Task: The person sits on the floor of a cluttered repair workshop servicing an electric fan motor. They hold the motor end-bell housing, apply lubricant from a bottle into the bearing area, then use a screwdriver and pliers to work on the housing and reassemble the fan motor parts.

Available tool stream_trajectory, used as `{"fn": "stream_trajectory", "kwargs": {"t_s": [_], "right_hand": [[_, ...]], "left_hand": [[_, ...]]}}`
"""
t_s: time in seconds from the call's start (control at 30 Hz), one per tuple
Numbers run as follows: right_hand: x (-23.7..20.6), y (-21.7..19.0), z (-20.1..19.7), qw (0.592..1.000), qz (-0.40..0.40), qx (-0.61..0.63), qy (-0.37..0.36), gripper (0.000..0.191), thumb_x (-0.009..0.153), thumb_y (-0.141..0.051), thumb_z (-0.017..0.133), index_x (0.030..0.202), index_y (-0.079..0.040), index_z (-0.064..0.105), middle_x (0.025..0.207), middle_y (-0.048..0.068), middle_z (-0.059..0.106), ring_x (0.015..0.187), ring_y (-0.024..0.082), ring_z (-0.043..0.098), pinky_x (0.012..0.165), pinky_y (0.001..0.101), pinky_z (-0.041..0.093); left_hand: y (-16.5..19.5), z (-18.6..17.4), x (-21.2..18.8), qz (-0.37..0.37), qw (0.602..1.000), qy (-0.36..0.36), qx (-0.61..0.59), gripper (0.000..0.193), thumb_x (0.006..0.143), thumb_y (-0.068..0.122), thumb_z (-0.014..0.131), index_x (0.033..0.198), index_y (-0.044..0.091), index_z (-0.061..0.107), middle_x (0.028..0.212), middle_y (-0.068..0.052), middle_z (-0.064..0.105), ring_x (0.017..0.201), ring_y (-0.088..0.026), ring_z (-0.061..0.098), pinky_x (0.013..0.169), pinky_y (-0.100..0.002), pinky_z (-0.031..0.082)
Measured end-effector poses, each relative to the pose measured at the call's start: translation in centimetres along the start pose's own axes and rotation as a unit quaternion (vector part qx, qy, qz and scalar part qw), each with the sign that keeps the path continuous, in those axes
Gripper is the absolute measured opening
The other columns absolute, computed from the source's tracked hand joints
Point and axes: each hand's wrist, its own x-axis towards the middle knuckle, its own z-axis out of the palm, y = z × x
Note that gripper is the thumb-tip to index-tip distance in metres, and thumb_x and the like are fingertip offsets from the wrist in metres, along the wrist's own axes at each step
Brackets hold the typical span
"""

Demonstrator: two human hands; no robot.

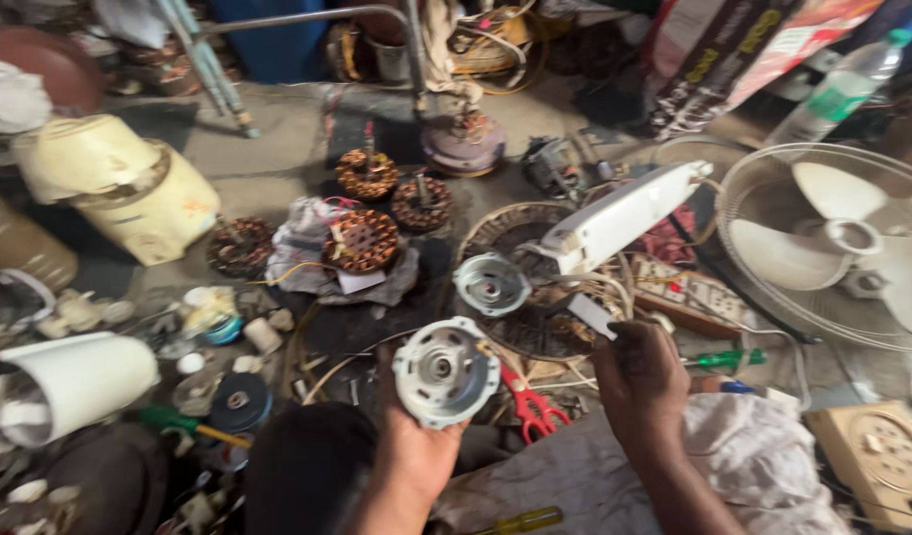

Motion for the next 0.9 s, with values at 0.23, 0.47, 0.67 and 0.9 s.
{"fn": "stream_trajectory", "kwargs": {"t_s": [0.23, 0.47, 0.67, 0.9], "right_hand": [[-5.7, 0.2, 1.1, 0.847, -0.177, -0.001, -0.501, 0.014, 0.079, -0.020, 0.080, 0.091, -0.012, 0.077, 0.082, 0.010, 0.078, 0.071, 0.030, 0.076, 0.063, 0.0400, 0.060], [-10.0, 0.2, 1.8, 0.806, -0.154, 0.023, -0.571, 0.037, 0.082, -0.013, 0.067, 0.119, -0.010, 0.070, 0.100, 0.020, 0.074, 0.091, 0.037, 0.072, 0.076, 0.0454, 0.058], [-7.6, -1.2, 0.1, 0.892, -0.004, -0.066, -0.448, 0.047, 0.088, -0.025, 0.068, 0.134, -0.017, 0.069, 0.095, 0.013, 0.076, 0.088, 0.027, 0.076, 0.081, 0.0357, 0.060], [-2.7, -0.7, -0.1, 0.898, 0.119, 0.297, -0.301, 0.037, 0.088, -0.014, 0.073, 0.120, 0.004, 0.065, 0.096, 0.014, 0.077, 0.084, 0.019, 0.071, 0.070, 0.0315, 0.056]], "left_hand": [[0.7, 0.4, -0.1, 0.040, 0.995, 0.006, 0.088, 0.062, 0.102, 0.057, 0.042, 0.128, 0.006, 0.064, 0.123, -0.008, 0.072, 0.114, -0.022, 0.068, 0.097, -0.042, 0.055], [1.5, 0.9, 0.1, 0.024, 0.999, 0.004, 0.040, 0.065, 0.098, 0.062, 0.042, 0.127, 0.009, 0.066, 0.120, -0.008, 0.073, 0.110, -0.023, 0.069, 0.094, -0.042, 0.055], [2.2, 1.3, 0.8, 0.046, 0.998, 0.023, 0.045, 0.064, 0.099, 0.063, 0.046, 0.127, 0.010, 0.065, 0.122, -0.007, 0.071, 0.112, -0.022, 0.067, 0.094, -0.042, 0.054], [3.2, 3.5, 0.5, 0.063, 0.989, 0.080, 0.105, 0.060, 0.093, 0.060, 0.051, 0.129, 0.013, 0.063, 0.125, -0.004, 0.072, 0.113, -0.019, 0.069, 0.097, -0.041, 0.056]]}}
